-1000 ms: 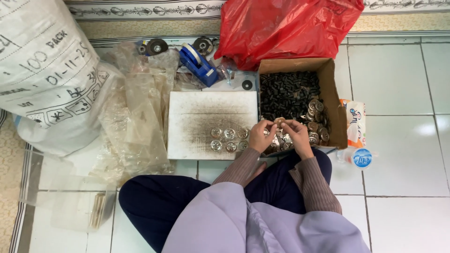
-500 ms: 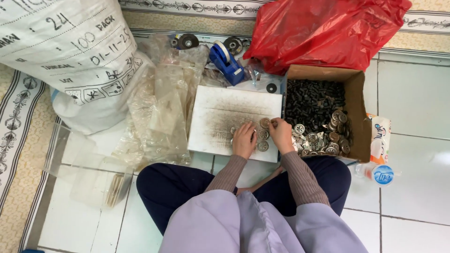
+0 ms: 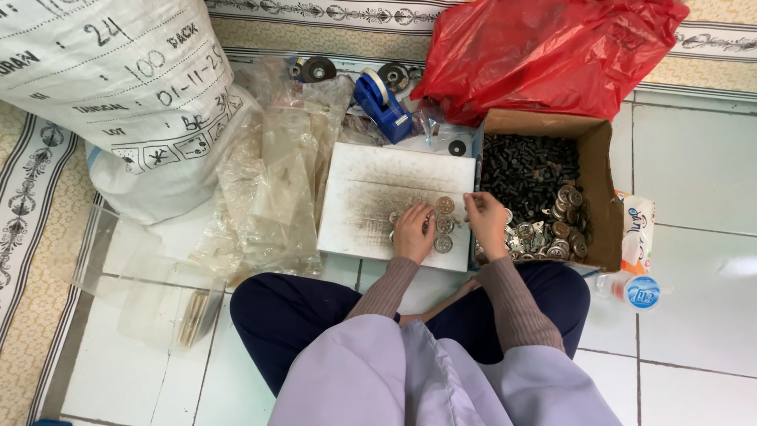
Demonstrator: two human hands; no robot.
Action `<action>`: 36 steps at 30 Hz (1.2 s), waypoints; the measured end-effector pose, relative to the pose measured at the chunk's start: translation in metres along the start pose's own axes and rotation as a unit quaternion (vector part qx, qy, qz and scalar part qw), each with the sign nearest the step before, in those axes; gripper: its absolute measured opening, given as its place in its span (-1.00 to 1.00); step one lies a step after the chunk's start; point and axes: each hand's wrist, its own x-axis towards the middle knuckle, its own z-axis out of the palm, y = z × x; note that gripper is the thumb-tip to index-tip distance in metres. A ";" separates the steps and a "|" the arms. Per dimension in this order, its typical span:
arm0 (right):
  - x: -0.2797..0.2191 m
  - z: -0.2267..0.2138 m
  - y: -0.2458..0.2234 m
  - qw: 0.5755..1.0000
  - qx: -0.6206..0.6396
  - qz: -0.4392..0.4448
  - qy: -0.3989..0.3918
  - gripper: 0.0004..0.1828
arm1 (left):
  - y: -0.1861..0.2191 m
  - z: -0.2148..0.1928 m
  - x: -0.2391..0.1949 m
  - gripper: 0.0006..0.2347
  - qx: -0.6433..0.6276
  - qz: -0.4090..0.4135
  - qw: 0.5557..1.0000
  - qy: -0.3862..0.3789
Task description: The person sits on the floor and picks small metal parts from a cardboard box, placing them on a white board. They then gather the parts and place them into small plastic bags, sealing each bag before setting it aside.
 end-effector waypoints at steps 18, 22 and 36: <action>0.030 -0.099 0.150 0.971 -0.231 0.014 -0.063 -0.61 | 0.056 0.250 0.029 -0.50 -0.024 0.013 0.929 -0.369; 0.028 -0.091 0.126 0.954 -0.248 0.052 -0.163 -0.50 | 0.066 0.218 0.022 -0.47 0.138 0.032 0.912 -0.385; 0.044 -0.073 0.170 0.973 -0.193 0.071 -0.100 -0.74 | 0.020 0.274 0.000 -0.68 0.183 0.134 0.937 -0.265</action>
